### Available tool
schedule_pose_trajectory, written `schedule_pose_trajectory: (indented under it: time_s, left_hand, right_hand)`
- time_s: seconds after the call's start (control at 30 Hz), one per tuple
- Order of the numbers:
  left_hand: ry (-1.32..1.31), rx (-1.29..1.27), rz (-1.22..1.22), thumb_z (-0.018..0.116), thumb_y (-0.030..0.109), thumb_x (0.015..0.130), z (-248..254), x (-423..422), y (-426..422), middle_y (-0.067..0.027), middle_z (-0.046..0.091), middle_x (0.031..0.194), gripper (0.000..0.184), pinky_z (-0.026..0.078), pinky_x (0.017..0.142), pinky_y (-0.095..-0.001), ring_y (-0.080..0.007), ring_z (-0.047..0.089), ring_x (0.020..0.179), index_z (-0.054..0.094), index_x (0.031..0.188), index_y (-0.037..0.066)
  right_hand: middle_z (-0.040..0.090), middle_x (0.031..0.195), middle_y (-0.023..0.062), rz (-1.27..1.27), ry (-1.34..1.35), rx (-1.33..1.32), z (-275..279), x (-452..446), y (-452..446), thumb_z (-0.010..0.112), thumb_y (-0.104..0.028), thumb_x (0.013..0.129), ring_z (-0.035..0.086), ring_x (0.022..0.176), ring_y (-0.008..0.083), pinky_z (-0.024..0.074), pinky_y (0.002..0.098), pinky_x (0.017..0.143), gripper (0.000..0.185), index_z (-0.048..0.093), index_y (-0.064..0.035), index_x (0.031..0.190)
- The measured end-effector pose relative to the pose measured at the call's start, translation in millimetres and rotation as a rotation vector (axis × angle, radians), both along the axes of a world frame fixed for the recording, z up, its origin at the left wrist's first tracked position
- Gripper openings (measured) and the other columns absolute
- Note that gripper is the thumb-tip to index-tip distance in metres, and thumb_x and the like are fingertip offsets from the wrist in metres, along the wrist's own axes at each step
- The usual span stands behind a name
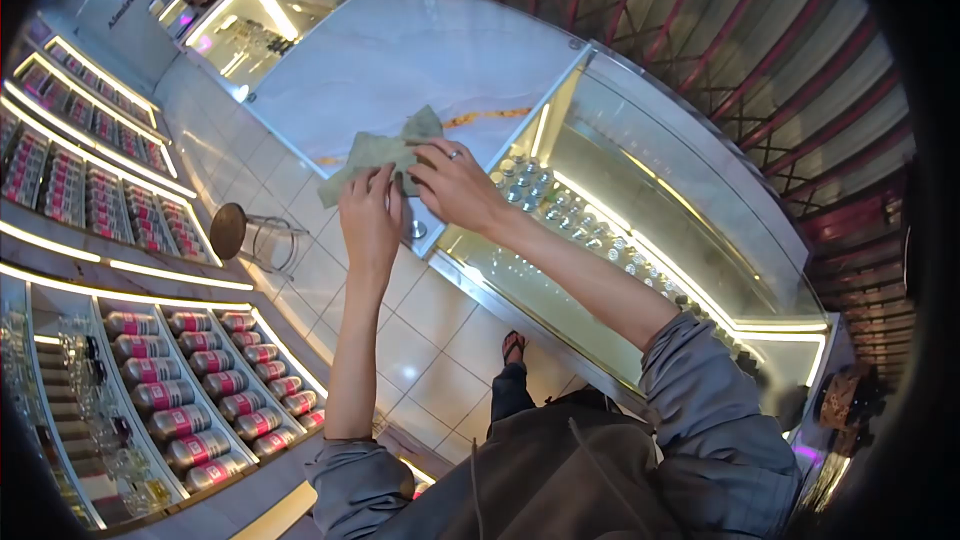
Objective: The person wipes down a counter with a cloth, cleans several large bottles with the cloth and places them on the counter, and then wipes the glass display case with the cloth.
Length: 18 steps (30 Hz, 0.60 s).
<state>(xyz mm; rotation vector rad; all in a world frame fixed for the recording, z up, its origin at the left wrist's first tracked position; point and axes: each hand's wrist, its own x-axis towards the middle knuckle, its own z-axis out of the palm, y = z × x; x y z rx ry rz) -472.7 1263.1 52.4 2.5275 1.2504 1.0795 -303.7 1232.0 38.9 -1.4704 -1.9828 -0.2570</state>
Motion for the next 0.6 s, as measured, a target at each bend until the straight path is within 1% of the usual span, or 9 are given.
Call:
schedule_pose_trajectory:
  time_s: [0.07,0.13,0.23,0.33,0.47,0.6]
  left_hand:
    - [-0.036,-0.005,-0.011,0.067,0.010,0.085,13,12,-13,-0.0112,0.066,0.112,0.030,0.049,0.089,-0.0393,-0.0298,0.060,0.097,0.069,0.114,0.006]
    - [-0.029,0.030,-0.059,0.067,0.009,0.084,22,29,-31,-0.0112,0.066,0.112,0.030,0.049,0.090,-0.0398,-0.0299,0.060,0.099,0.069,0.114,0.006]
    - [-0.011,0.112,-0.186,0.068,0.009,0.084,32,69,-65,-0.0111,0.065,0.113,0.033,0.048,0.092,-0.0414,-0.0302,0.060,0.103,0.068,0.116,0.007]
    - [-0.013,0.120,-0.346,0.069,0.008,0.083,32,114,-108,-0.0107,0.064,0.114,0.034,0.048,0.093,-0.0420,-0.0301,0.059,0.107,0.068,0.117,0.007]
    - [-0.004,0.131,-0.587,0.069,0.007,0.081,31,181,-181,-0.0101,0.063,0.115,0.036,0.047,0.095,-0.0426,-0.0300,0.058,0.110,0.067,0.117,0.008]
    - [0.014,0.170,-0.845,0.070,0.006,0.080,22,251,-284,-0.0092,0.062,0.115,0.036,0.047,0.095,-0.0424,-0.0296,0.058,0.112,0.067,0.116,0.008]
  right_hand:
    - [0.061,0.121,0.0081,0.005,0.023,0.034,12,4,-20,0.069,-0.016,0.081,0.052,0.124,0.0314,0.0400,0.0452,0.106,0.023,0.067,-0.0078,0.103]
    - [0.061,0.121,0.0081,-0.041,0.022,0.048,24,13,-45,0.069,-0.016,0.081,0.052,0.125,0.0312,0.0400,0.0449,0.106,0.024,0.067,-0.0080,0.103]
    - [0.061,0.121,0.0082,-0.163,0.023,0.068,37,44,-97,0.069,-0.016,0.081,0.051,0.127,0.0305,0.0398,0.0439,0.107,0.024,0.067,-0.0084,0.104]
    - [0.061,0.119,0.0085,-0.310,0.005,0.089,39,82,-156,0.069,-0.017,0.082,0.051,0.125,0.0305,0.0398,0.0437,0.106,0.023,0.067,-0.0083,0.103]
    - [0.061,0.118,0.0086,-0.544,-0.011,0.111,37,132,-258,0.068,-0.018,0.082,0.052,0.123,0.0304,0.0399,0.0434,0.106,0.022,0.066,-0.0081,0.102]
    - [0.061,0.118,0.0082,-0.824,-0.017,0.147,27,171,-393,0.069,-0.018,0.082,0.052,0.123,0.0300,0.0405,0.0431,0.105,0.023,0.067,-0.0077,0.103]
